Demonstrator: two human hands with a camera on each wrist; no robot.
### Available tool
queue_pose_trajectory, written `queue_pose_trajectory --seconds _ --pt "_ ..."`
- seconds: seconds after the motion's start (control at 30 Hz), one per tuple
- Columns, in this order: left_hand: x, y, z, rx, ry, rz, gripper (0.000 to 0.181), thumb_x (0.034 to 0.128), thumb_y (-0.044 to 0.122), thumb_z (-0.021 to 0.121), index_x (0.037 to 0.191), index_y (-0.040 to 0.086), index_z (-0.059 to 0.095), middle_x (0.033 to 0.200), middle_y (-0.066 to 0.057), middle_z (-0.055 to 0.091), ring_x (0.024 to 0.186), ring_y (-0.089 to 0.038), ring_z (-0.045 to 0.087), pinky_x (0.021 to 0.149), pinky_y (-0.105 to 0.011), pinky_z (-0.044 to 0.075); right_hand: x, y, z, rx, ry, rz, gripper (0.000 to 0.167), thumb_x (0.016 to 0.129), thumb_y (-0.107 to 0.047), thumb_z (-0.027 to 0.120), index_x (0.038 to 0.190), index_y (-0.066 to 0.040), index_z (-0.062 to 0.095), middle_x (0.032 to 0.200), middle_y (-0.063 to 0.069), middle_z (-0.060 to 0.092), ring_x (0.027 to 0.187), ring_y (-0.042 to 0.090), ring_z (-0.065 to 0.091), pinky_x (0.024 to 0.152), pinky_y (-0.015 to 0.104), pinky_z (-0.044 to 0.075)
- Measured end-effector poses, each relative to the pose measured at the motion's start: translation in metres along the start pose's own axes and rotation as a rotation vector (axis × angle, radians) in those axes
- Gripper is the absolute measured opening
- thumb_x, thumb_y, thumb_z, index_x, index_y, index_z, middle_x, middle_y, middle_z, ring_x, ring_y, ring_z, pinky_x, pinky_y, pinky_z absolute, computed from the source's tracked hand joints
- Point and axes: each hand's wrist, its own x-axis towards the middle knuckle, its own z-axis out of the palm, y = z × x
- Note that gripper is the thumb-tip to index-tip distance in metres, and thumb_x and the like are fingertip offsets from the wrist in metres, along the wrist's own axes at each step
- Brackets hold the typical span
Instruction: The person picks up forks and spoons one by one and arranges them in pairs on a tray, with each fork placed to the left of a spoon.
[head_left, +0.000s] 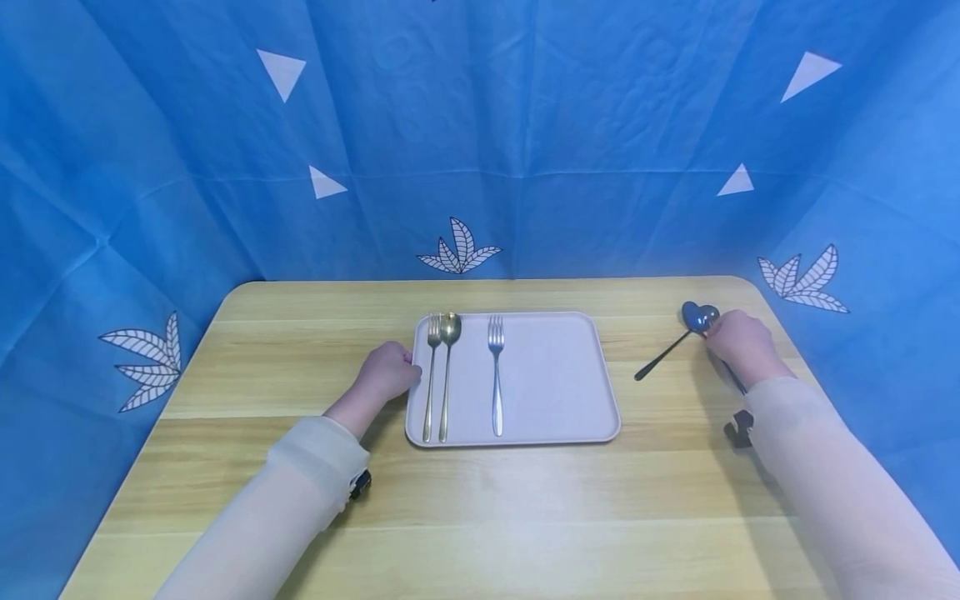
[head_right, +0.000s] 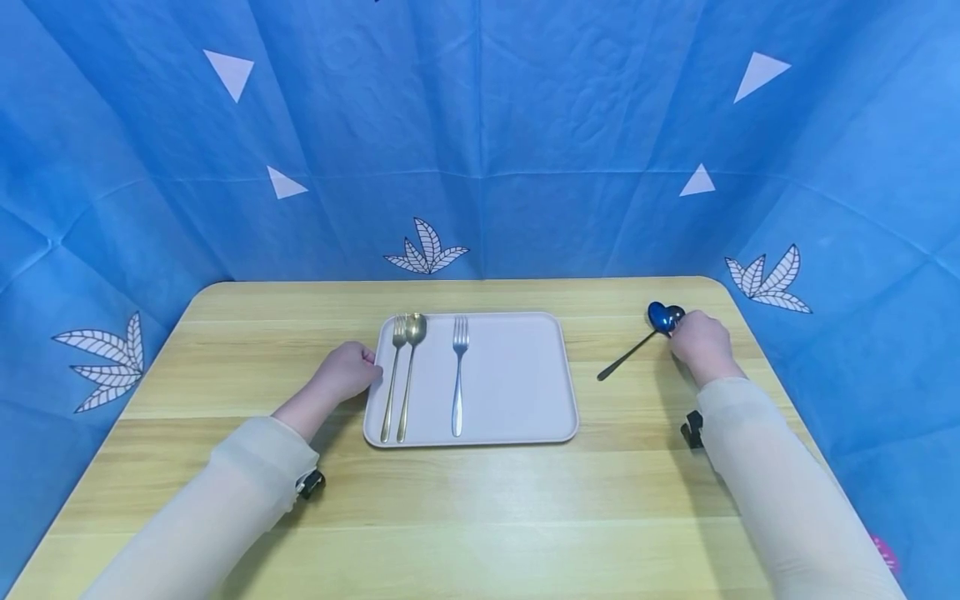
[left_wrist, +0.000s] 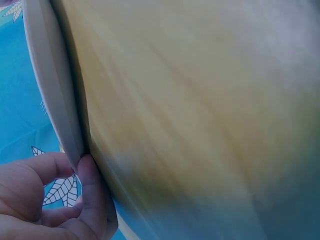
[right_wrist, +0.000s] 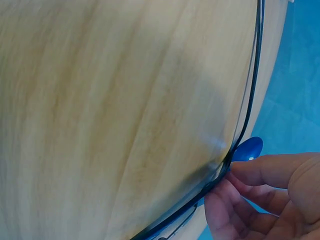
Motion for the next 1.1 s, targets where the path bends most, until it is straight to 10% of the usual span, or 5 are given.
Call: queue_pose_trajectory --seconds 0.67,1.1 --pt "0.0009 -0.0002 0.0008 0.017 0.007 0.005 0.029 0.0848 0.007 0.056 0.059 0.011 0.044 0.056 0.001 0.038 0.052 -0.016 0.040 0.049 -0.028 0.035 0.0075 0.0005 0.0068 -0.051 -0.024 0.028 0.024 0.092 -0.010 0.052 0.075 0.003 0.061 0.084 0.026 0.061 0.073 0.039 0.054 0.069 0.049 0.047" --pt "0.0000 0.0003 -0.0001 -0.008 -0.013 -0.010 0.029 0.0844 0.006 0.055 0.059 0.012 0.042 0.055 0.002 0.036 0.049 -0.014 0.038 0.047 -0.027 0.034 0.0062 0.0040 0.0022 -0.022 -0.150 0.032 0.020 0.083 -0.011 0.057 0.064 -0.010 0.050 0.065 0.007 0.055 0.060 0.023 0.050 0.057 0.034 0.042"
